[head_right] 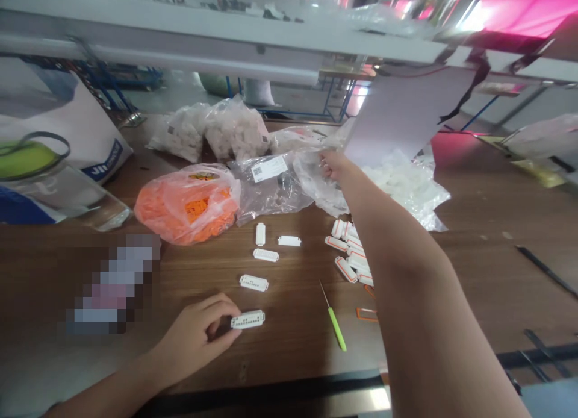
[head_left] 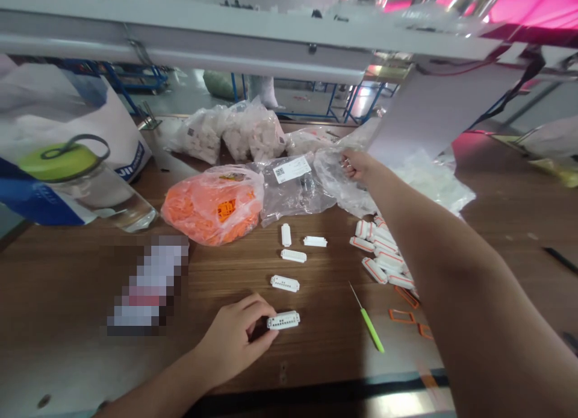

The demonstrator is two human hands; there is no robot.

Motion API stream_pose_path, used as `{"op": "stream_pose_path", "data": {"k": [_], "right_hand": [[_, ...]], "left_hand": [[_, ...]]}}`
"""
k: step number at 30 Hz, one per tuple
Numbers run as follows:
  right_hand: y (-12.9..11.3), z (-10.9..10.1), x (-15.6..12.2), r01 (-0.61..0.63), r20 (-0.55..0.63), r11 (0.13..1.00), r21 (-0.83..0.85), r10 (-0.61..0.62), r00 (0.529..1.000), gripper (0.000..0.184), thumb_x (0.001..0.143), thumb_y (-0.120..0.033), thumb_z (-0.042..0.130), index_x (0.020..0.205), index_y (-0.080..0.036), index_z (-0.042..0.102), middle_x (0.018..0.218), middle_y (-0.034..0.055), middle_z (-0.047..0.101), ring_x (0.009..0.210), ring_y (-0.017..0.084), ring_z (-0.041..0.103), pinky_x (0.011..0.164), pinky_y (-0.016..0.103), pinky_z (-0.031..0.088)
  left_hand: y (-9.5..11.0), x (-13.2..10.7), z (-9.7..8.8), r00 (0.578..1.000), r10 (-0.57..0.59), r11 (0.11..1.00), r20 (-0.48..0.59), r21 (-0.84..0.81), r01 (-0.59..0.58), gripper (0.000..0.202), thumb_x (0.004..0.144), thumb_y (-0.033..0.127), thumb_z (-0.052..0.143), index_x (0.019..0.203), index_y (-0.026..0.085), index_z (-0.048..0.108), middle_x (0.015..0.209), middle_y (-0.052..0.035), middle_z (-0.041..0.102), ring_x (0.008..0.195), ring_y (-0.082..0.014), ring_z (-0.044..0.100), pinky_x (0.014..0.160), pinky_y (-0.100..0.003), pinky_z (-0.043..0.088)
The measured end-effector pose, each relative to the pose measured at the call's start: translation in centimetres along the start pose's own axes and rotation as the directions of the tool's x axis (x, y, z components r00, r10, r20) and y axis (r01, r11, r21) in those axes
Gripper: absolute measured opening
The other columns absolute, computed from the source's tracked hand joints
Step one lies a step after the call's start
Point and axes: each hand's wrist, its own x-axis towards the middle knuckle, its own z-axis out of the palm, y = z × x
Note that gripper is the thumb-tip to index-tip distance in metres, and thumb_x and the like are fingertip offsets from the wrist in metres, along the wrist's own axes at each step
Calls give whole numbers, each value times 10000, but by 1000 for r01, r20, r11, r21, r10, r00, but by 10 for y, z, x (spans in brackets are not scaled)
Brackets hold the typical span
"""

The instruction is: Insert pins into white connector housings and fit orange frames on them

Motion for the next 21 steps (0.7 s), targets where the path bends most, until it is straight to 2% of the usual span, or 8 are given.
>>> {"op": "stream_pose_path", "data": {"k": [2, 4, 7, 9, 14, 16, 17, 21], "right_hand": [[-12, -7, -3, -59, 22, 995, 81, 57, 998, 305, 943, -361, 563, 1159, -147, 589, 1087, 72, 636, 883, 172, 639, 751, 361, 556], [-24, -12, -11, -81, 35, 989, 126, 77, 996, 245, 988, -329, 453, 955, -138, 604, 774, 9, 600, 609, 108, 554, 568, 261, 495], [-39, -9, -40, -65, 61, 980, 188, 55, 997, 373, 1003, -286, 306, 671, -207, 458, 485, -76, 280, 401, 86, 266, 409, 214, 289], [-42, 4, -77, -49, 85, 977, 207, 32, 996, 375, 979, -340, 352, 619, -236, 365, 474, -83, 223, 394, 87, 225, 401, 219, 225], [-21, 66, -208, -16, 220, 992, 125, -12, 975, 447, 894, -454, 494, 530, -228, 363, 467, -40, 389, 416, 103, 339, 438, 248, 259], [-6, 90, -252, 154, 212, 983, -97, -130, 969, 451, 925, -435, 432, 530, -228, 362, 489, -18, 454, 460, 126, 413, 472, 260, 282], [1, 100, -269, 260, 188, 918, -301, -210, 959, 430, 941, -410, 397, 550, -231, 402, 530, 3, 523, 507, 145, 473, 502, 270, 309], [17, 125, -300, 263, 159, 846, -463, -213, 964, 343, 946, -329, 390, 696, -209, 591, 706, 106, 663, 607, 210, 574, 502, 301, 245]], "left_hand": [[0, 0, 0, 1000, 9, 1000, -7, 4, -9, 130, 821, 168, 584, 918, 219, 654, 813, 32, 617, 525, -66, 452, 544, -203, 376], [-1, -1, 1, 1000, 15, 1000, -16, 8, -15, 121, 828, 177, 586, 918, 221, 654, 805, 35, 610, 525, -67, 449, 543, -206, 371], [-2, 0, 3, 999, 22, 1000, -24, 3, -22, 117, 832, 184, 588, 923, 223, 649, 841, 34, 618, 528, -65, 447, 548, -208, 369], [-3, 0, 4, 999, 19, 1000, -31, -6, -20, 116, 830, 177, 587, 917, 221, 650, 847, 34, 619, 523, -63, 441, 546, -208, 368], [-1, 2, 3, 999, 30, 999, -34, 23, -30, 95, 839, 195, 603, 914, 215, 658, 784, 35, 585, 545, -76, 450, 560, -214, 362], [0, 2, 2, 999, 40, 999, -31, 28, -39, 90, 849, 201, 602, 918, 215, 657, 784, 35, 581, 551, -77, 452, 560, -214, 356], [1, 1, 2, 998, 49, 998, -31, 35, -48, 88, 855, 207, 604, 923, 216, 658, 777, 35, 576, 564, -80, 460, 569, -215, 357], [2, 0, 3, 996, 75, 996, -47, 46, -73, 79, 861, 221, 615, 925, 214, 659, 800, 33, 587, 574, -81, 464, 580, -215, 360]]}}
